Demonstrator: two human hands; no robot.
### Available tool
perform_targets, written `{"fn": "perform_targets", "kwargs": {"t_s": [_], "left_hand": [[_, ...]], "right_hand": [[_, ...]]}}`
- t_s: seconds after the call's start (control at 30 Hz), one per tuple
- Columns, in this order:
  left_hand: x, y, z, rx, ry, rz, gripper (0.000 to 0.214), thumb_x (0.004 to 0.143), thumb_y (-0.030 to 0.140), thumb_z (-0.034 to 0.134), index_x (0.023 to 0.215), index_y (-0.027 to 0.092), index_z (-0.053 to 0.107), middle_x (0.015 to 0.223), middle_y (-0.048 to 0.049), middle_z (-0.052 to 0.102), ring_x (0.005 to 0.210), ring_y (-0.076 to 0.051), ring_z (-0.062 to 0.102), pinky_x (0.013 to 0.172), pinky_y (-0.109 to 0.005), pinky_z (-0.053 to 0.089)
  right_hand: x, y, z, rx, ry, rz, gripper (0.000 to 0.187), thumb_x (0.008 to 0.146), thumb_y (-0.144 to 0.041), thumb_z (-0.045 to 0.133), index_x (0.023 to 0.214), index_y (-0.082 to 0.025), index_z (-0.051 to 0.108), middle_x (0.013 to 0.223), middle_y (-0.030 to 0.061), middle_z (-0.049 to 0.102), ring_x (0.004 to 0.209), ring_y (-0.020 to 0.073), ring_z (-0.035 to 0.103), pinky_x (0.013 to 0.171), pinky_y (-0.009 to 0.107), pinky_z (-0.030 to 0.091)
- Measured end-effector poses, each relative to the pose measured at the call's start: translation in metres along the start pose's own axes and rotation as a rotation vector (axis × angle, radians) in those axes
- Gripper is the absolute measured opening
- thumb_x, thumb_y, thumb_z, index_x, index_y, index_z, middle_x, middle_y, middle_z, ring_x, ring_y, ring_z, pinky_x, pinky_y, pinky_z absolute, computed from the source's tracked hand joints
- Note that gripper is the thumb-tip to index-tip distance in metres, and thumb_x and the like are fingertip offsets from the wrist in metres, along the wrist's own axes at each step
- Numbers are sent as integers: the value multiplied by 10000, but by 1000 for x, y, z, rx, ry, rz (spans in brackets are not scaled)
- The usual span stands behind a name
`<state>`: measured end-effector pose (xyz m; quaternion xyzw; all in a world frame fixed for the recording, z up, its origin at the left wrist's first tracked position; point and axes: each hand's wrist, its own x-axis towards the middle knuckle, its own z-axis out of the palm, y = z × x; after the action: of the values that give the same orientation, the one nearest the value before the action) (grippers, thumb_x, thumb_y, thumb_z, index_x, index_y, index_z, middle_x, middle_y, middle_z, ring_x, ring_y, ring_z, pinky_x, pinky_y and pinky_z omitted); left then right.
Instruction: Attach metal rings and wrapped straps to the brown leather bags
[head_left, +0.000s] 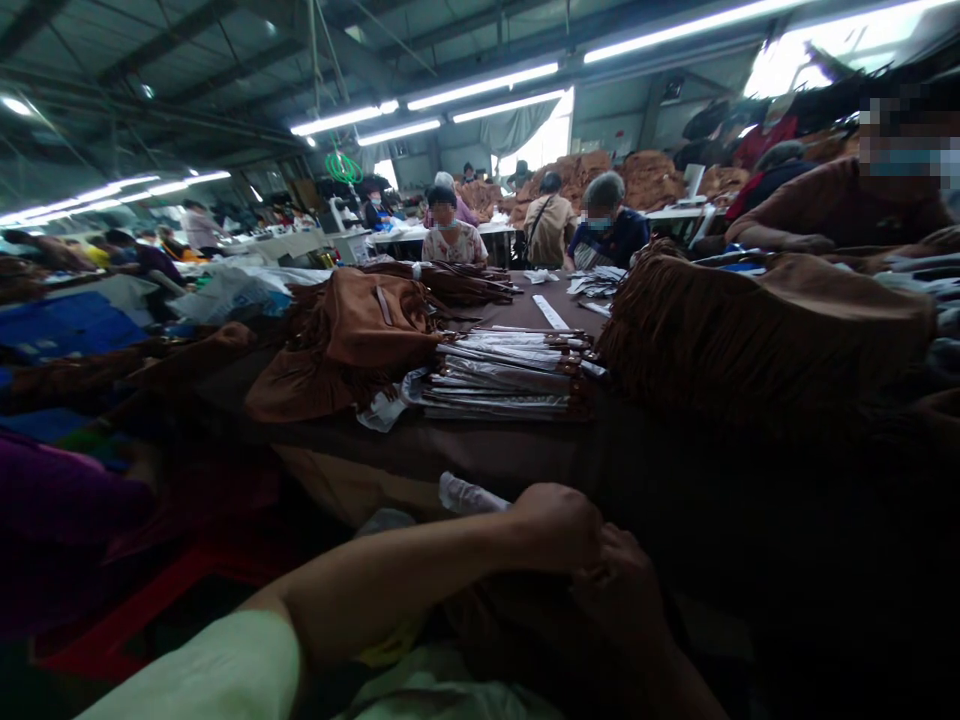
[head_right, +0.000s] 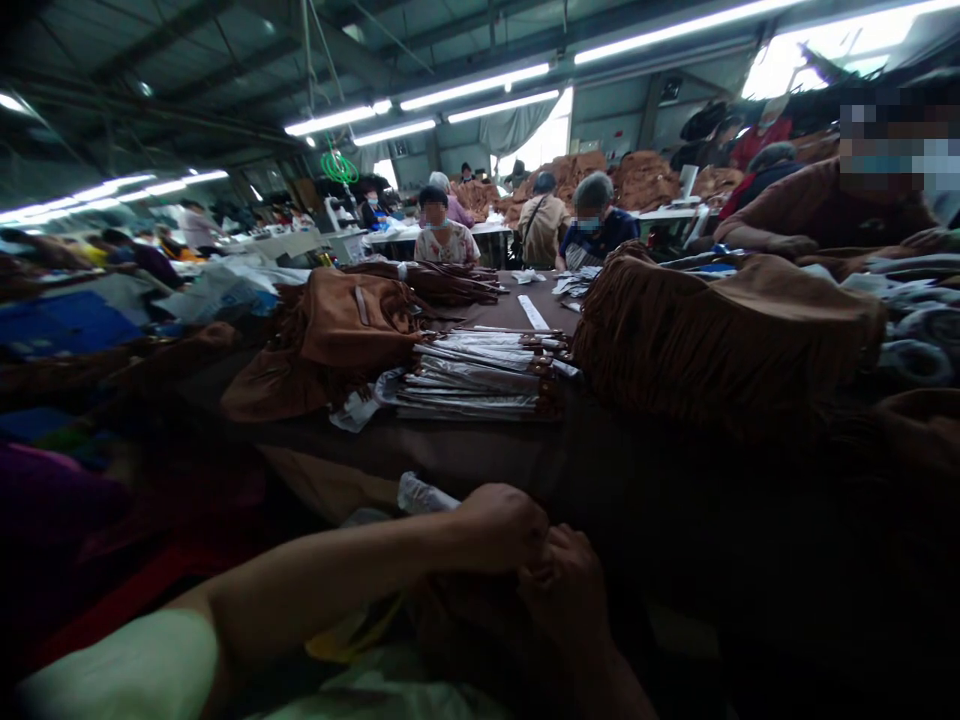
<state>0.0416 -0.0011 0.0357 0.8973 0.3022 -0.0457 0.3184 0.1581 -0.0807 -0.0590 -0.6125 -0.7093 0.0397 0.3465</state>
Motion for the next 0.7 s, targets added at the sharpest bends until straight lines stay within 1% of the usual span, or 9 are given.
{"fn": "perform_targets", "kwargs": {"t_s": [0.1, 0.17, 0.2, 0.27, 0.37, 0.43, 0.5, 0.6, 0.7], "left_hand": [[15, -29, -8, -643, -307, -13, 235, 675, 342, 720, 664, 136, 607, 569, 34, 501, 511, -77, 414, 511, -209, 301], [21, -44, -6, -926, -396, -26, 309, 613, 382, 764, 653, 124, 599, 573, 35, 508, 488, -61, 388, 486, -202, 274], [21, -47, -4, -975, -404, -43, 323, 602, 391, 769, 649, 121, 598, 580, 31, 515, 485, -58, 388, 481, -201, 270], [19, -45, -1, -864, -349, -98, 291, 637, 375, 746, 661, 121, 607, 595, 28, 525, 499, -64, 415, 490, -199, 292], [7, -18, 1, -233, -135, -147, 159, 725, 283, 661, 692, 128, 643, 635, -1, 569, 599, -118, 517, 562, -225, 374], [-3, 5, 1, 192, 22, -104, 139, 774, 230, 587, 711, 128, 656, 713, -52, 624, 676, -173, 572, 608, -273, 409], [-10, 21, 0, 346, 91, -50, 165, 810, 198, 522, 755, 130, 661, 793, -85, 652, 710, -200, 595, 616, -300, 419], [-8, 17, -4, 179, 55, -92, 127, 782, 204, 564, 717, 125, 639, 739, -62, 634, 674, -175, 578, 584, -268, 400], [6, -12, -8, -467, -148, -150, 126, 720, 216, 647, 658, 121, 594, 625, 9, 558, 573, -98, 505, 531, -204, 349]], "right_hand": [[2, -2, -8, 134, 26, -104, 221, 813, -206, 459, 775, -208, 677, 821, 50, 680, 799, 201, 586, 746, 328, 379], [3, -3, -9, 163, -8, -139, 246, 836, -225, 444, 804, -213, 688, 843, 49, 686, 814, 196, 592, 781, 334, 378], [3, -4, -9, 142, -38, -127, 247, 837, -228, 447, 794, -216, 690, 842, 46, 687, 812, 192, 593, 788, 332, 375], [2, -5, -6, 45, -95, -53, 234, 825, -207, 464, 746, -212, 685, 797, 43, 681, 779, 189, 588, 770, 326, 367], [4, -9, -4, -96, -129, 63, 189, 787, -158, 511, 675, -194, 659, 709, 54, 653, 725, 207, 566, 711, 332, 345], [6, -13, -5, -172, -146, 114, 154, 767, -133, 537, 673, -181, 650, 697, 72, 651, 713, 228, 561, 687, 346, 330], [9, -16, -8, -234, -180, 141, 129, 758, -124, 552, 690, -173, 650, 707, 86, 658, 713, 246, 564, 679, 356, 328], [9, -15, -8, -167, -177, 127, 126, 727, -111, 546, 676, -175, 642, 708, 79, 657, 713, 240, 569, 690, 352, 345], [6, -7, -7, 16, -97, 27, 142, 720, -134, 520, 732, -178, 655, 764, 70, 665, 753, 222, 576, 721, 335, 370]]}}
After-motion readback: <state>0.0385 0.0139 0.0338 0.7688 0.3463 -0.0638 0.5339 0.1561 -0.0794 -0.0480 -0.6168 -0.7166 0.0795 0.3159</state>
